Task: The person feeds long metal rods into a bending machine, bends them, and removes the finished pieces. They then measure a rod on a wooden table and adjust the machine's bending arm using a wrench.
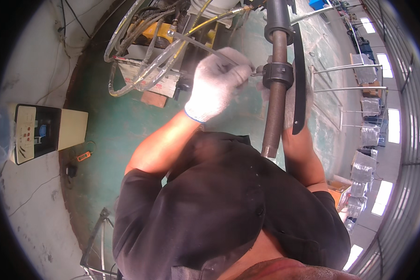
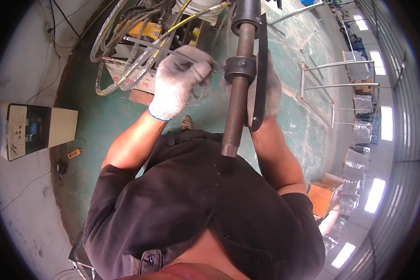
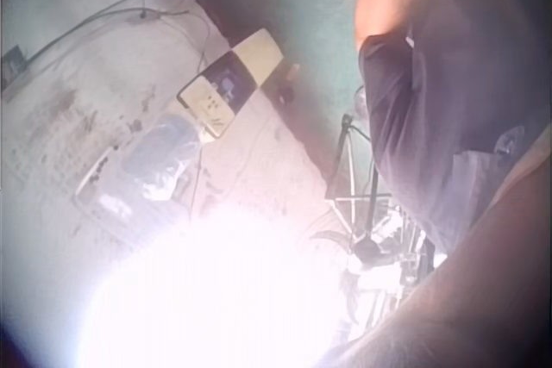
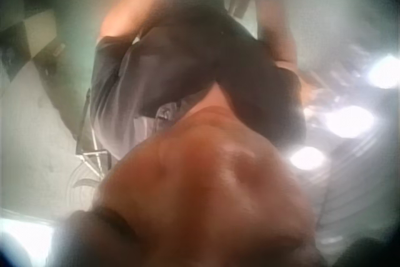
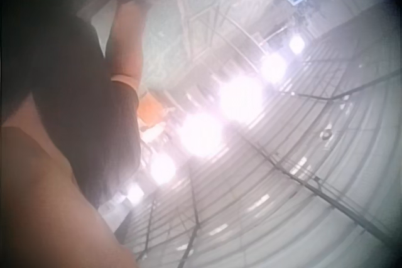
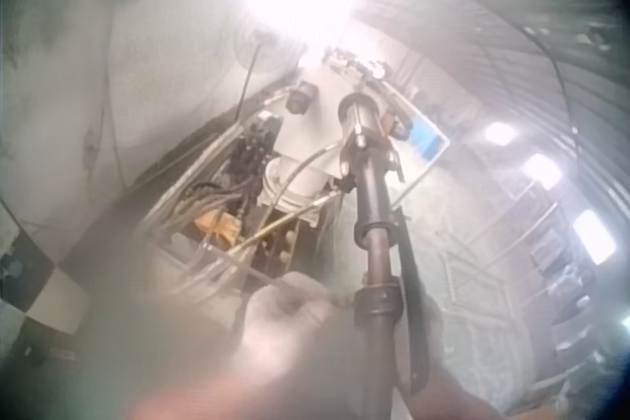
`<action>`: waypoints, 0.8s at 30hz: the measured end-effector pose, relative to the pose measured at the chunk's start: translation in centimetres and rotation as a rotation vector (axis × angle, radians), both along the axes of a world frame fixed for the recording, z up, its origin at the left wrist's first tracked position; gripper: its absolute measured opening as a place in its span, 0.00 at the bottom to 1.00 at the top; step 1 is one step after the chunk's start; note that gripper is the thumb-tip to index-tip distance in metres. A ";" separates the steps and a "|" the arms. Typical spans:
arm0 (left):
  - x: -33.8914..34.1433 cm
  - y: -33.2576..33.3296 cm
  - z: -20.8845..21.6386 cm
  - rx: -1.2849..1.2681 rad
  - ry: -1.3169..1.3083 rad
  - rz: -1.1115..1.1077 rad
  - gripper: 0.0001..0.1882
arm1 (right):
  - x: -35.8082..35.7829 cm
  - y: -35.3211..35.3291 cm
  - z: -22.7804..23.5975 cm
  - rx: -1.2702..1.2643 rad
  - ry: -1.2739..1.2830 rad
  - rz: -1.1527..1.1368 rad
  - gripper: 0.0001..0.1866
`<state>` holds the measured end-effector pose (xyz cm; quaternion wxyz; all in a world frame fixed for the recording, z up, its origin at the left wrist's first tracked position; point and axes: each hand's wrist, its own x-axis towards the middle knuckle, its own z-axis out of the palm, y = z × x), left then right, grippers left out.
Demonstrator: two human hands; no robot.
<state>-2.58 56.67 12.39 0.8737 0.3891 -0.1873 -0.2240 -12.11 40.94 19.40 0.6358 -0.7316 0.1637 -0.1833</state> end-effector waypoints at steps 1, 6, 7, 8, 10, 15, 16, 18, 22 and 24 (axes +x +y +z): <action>0.3 0.3 0.4 -0.023 0.002 0.058 0.03 | 0.0 -0.2 0.2 0.147 -0.007 0.005 0.22; 2.7 3.5 2.0 -0.169 0.036 0.258 0.15 | 0.3 -0.1 0.1 0.360 -0.040 -0.006 0.21; 2.8 4.2 2.4 -0.243 0.056 0.255 0.16 | 0.5 0.2 0.6 0.397 -0.022 -0.032 0.21; 2.7 4.8 2.8 -0.317 0.077 0.252 0.18 | 0.6 0.4 0.8 0.434 -0.004 -0.059 0.22; 2.6 4.8 2.8 -0.318 0.026 0.267 0.20 | 0.7 0.5 0.7 0.501 -0.035 -0.056 0.22; 1.9 4.2 3.2 -0.281 -0.005 0.351 0.19 | 0.9 1.0 0.7 0.314 -0.022 -0.097 0.24; 1.9 4.2 3.3 -0.272 0.002 0.356 0.19 | 0.9 1.1 0.8 0.311 -0.017 -0.103 0.24; 1.9 4.3 3.2 -0.246 -0.001 0.352 0.21 | 1.1 1.0 0.8 0.410 -0.035 -0.115 0.25; 1.8 4.8 3.0 -0.281 0.066 0.274 0.24 | 1.6 2.1 2.1 0.642 -0.057 -0.167 0.27; 2.2 4.6 2.9 -0.412 0.075 0.197 0.22 | 1.5 2.4 2.4 0.627 -0.024 -0.169 0.27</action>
